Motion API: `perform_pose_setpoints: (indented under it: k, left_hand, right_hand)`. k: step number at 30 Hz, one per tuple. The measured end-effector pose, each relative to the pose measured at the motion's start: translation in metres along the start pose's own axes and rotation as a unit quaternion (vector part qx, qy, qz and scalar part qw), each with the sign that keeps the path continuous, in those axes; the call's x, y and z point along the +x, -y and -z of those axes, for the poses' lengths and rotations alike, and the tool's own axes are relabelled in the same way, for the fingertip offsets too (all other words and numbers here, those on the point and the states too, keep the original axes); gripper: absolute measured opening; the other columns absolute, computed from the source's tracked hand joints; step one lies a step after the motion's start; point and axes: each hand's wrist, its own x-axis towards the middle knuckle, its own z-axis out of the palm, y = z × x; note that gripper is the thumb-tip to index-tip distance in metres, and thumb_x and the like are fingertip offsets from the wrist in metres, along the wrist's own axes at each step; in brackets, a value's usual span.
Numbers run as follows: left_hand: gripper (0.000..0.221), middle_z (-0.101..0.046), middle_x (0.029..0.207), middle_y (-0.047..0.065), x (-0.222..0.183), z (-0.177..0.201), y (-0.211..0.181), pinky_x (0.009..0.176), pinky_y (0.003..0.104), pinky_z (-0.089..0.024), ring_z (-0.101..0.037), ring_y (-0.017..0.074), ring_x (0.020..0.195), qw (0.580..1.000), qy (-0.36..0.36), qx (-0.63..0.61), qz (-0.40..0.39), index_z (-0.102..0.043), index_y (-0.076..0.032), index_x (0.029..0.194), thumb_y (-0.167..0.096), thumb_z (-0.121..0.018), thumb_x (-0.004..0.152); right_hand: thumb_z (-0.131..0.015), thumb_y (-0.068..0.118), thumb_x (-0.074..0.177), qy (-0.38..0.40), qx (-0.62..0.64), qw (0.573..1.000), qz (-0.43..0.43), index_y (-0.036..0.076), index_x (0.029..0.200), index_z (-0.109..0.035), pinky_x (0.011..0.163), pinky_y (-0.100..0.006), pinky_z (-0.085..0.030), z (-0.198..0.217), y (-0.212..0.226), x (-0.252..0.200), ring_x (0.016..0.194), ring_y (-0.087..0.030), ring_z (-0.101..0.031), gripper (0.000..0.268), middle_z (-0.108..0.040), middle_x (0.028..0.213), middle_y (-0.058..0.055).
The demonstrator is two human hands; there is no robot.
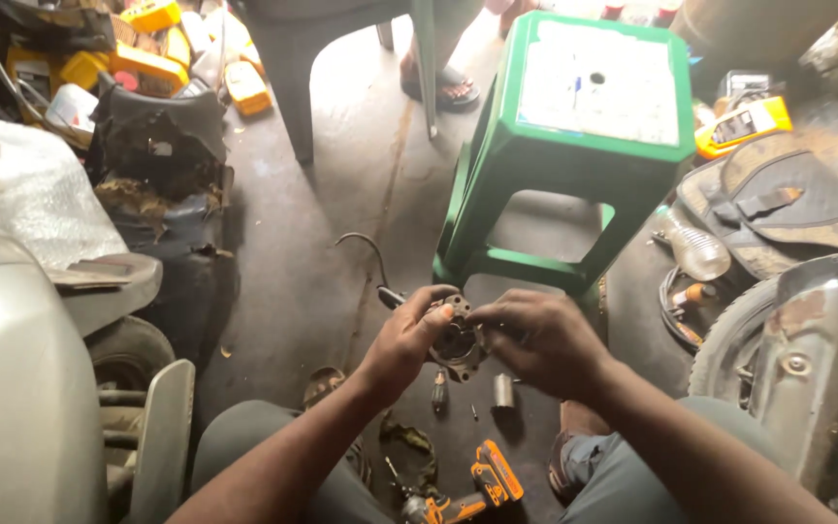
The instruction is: Repairing or assembling a motorcycle starter motor component.
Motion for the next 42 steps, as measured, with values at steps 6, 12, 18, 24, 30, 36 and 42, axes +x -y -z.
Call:
perform_pose_setpoints:
  k: [6, 12, 18, 24, 30, 36, 42]
  left_hand:
    - [0.053, -0.067, 0.114, 0.011, 0.005, -0.004, -0.002, 0.081, 0.035, -0.06, -0.07, 0.0184, 0.097, 0.996, -0.015, -0.062, 0.061, -0.051, -0.002, 0.136, -0.036, -0.056, 0.096]
    - [0.054, -0.07, 0.116, 0.017, 0.011, -0.004, 0.027, 0.087, 0.033, -0.058, -0.07, 0.0201, 0.105, 1.0, -0.019, 0.009, -0.017, -0.054, 0.005, 0.135, -0.037, -0.059, 0.103]
    - [0.058, -0.071, 0.111, 0.018, 0.008, -0.003, 0.007, 0.075, 0.031, -0.06, -0.072, 0.0209, 0.094, 0.993, -0.037, 0.112, 0.027, -0.055, 0.003, 0.135, -0.044, -0.056, 0.1]
    - [0.064, -0.065, 0.116, 0.019, 0.004, -0.006, -0.005, 0.08, 0.035, -0.061, -0.069, 0.024, 0.097, 0.995, 0.009, -0.044, 0.083, -0.048, 0.004, 0.139, -0.047, -0.055, 0.101]
    - [0.061, -0.067, 0.116, 0.02, 0.012, -0.007, 0.0, 0.085, 0.039, -0.062, -0.072, 0.0257, 0.1, 0.985, 0.034, -0.153, 0.078, -0.05, 0.004, 0.135, -0.045, -0.057, 0.099]
    - [0.058, -0.062, 0.123, 0.018, 0.013, 0.009, 0.02, 0.088, 0.041, -0.056, -0.064, 0.0271, 0.11, 0.993, -0.01, -0.114, 0.024, -0.053, 0.002, 0.141, -0.044, -0.057, 0.106]
    - [0.057, -0.067, 0.119, 0.014, -0.006, 0.018, -0.015, 0.084, 0.039, -0.062, -0.072, 0.0221, 0.102, 0.988, -0.042, -0.139, -0.05, -0.05, 0.0, 0.136, -0.047, -0.047, 0.104]
  right_hand:
    - [-0.084, 0.023, 0.074, -0.029, -0.086, 0.996, 0.011, 0.011, 0.107, -0.078, 0.064, -0.038, -0.059, -0.008, 0.019, 0.006, 0.071, -0.024, -0.072, 0.035, -0.07, 0.079, -0.007]
    - [-0.084, 0.025, 0.073, -0.02, -0.11, 0.994, -0.019, 0.014, 0.1, -0.079, 0.063, -0.038, -0.059, -0.015, 0.018, 0.009, 0.066, -0.023, -0.072, 0.03, -0.07, 0.078, -0.006]
    - [-0.08, 0.019, 0.073, -0.049, -0.074, 0.996, -0.013, 0.015, 0.095, -0.082, 0.062, -0.038, -0.058, -0.016, 0.014, 0.012, 0.068, -0.024, -0.071, 0.022, -0.073, 0.076, -0.005]
    - [-0.081, 0.024, 0.079, -0.049, -0.006, 0.987, -0.151, 0.018, 0.109, -0.081, 0.062, -0.036, -0.058, -0.014, 0.02, 0.017, 0.063, -0.02, -0.074, 0.031, -0.074, 0.078, -0.005]
    - [-0.072, 0.014, 0.086, -0.094, 0.071, 0.991, -0.059, 0.006, 0.108, -0.076, 0.069, -0.033, -0.061, -0.009, 0.017, 0.011, 0.078, -0.021, -0.079, 0.024, -0.079, 0.093, -0.009]
    - [-0.07, 0.011, 0.087, -0.068, 0.101, 0.985, -0.125, 0.006, 0.114, -0.076, 0.078, -0.032, -0.062, -0.013, -0.014, 0.004, 0.089, -0.018, -0.08, 0.028, -0.082, 0.102, -0.01]
    - [-0.078, 0.011, 0.087, -0.072, 0.242, 0.945, -0.21, 0.0, 0.112, -0.076, 0.079, -0.027, -0.06, -0.001, 0.017, 0.004, 0.088, -0.014, -0.075, 0.028, -0.081, 0.102, -0.011]
